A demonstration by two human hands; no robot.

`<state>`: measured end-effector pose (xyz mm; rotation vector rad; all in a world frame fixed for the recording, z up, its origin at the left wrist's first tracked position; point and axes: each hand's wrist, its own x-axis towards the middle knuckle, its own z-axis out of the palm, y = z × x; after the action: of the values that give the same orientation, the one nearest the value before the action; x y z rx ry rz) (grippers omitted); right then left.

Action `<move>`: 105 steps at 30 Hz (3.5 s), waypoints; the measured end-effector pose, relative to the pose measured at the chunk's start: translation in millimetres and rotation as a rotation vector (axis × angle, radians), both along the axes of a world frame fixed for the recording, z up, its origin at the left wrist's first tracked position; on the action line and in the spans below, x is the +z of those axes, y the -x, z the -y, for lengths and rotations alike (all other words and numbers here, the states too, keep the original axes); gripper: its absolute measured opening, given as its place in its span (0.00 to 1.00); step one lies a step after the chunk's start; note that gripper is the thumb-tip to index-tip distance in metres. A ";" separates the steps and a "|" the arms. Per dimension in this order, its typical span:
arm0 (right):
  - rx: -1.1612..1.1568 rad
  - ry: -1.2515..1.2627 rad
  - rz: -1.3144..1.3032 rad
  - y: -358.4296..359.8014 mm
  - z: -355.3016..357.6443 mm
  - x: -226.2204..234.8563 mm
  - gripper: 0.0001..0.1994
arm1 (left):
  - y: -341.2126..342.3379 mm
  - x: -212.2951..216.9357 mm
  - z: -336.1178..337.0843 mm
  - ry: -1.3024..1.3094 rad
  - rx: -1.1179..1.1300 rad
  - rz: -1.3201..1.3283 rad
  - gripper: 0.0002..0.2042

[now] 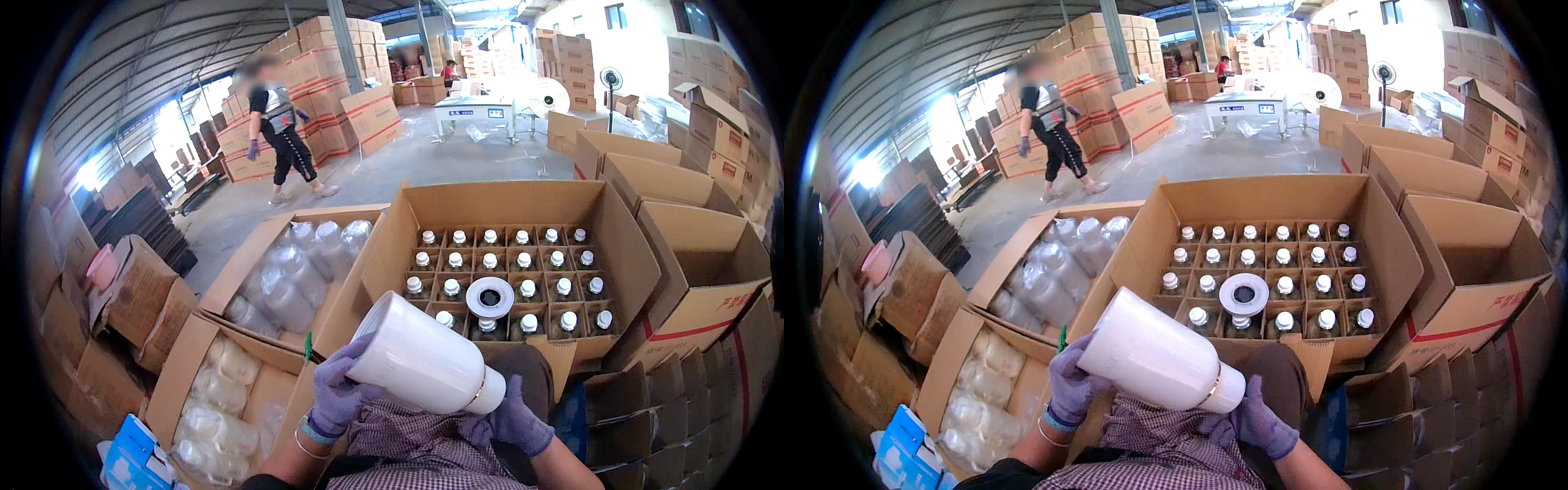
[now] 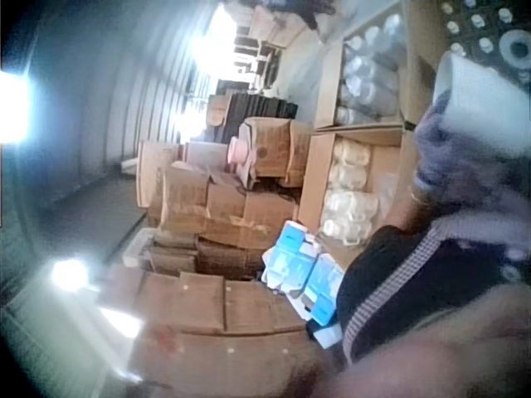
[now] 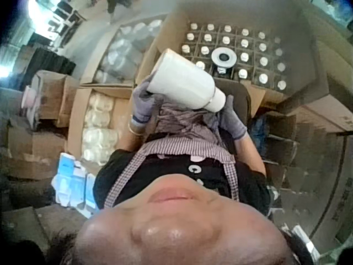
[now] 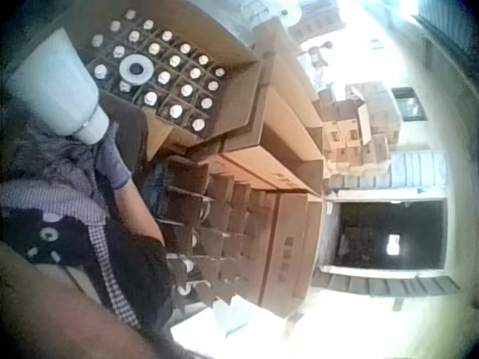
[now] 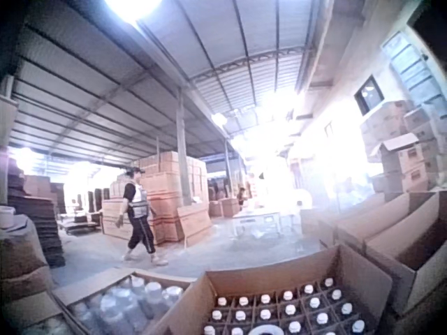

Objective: The person sits on the floor in a warehouse and packs small glass bottles into a cardboard box with dividers. They place white caps on the bottles, wrap each bottle in plastic, and then place the wrapped bottles into the box. The person also handles a white plastic jug, wrapping it in plastic and placing it into the box.

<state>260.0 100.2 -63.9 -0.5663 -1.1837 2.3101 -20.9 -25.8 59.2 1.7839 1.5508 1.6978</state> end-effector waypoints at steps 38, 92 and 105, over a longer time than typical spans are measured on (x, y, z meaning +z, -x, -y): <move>-0.248 -1.715 0.978 71.8 -254.5 -23.1 0.24 | -39.2 -47.0 -117.9 0.412 -0.349 -0.476 0.29; -0.123 -0.981 -0.025 88.9 -123.1 77.8 0.19 | -60.8 18.3 -133.3 -0.162 0.080 -0.769 0.34; -0.051 -0.724 0.097 34.2 -112.5 17.7 0.22 | 3.7 -87.5 -161.8 0.325 -0.604 -0.166 0.26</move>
<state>225.8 212.7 -46.2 -0.4221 -1.8834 1.6456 -24.6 136.0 -28.3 1.9750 1.0924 0.9819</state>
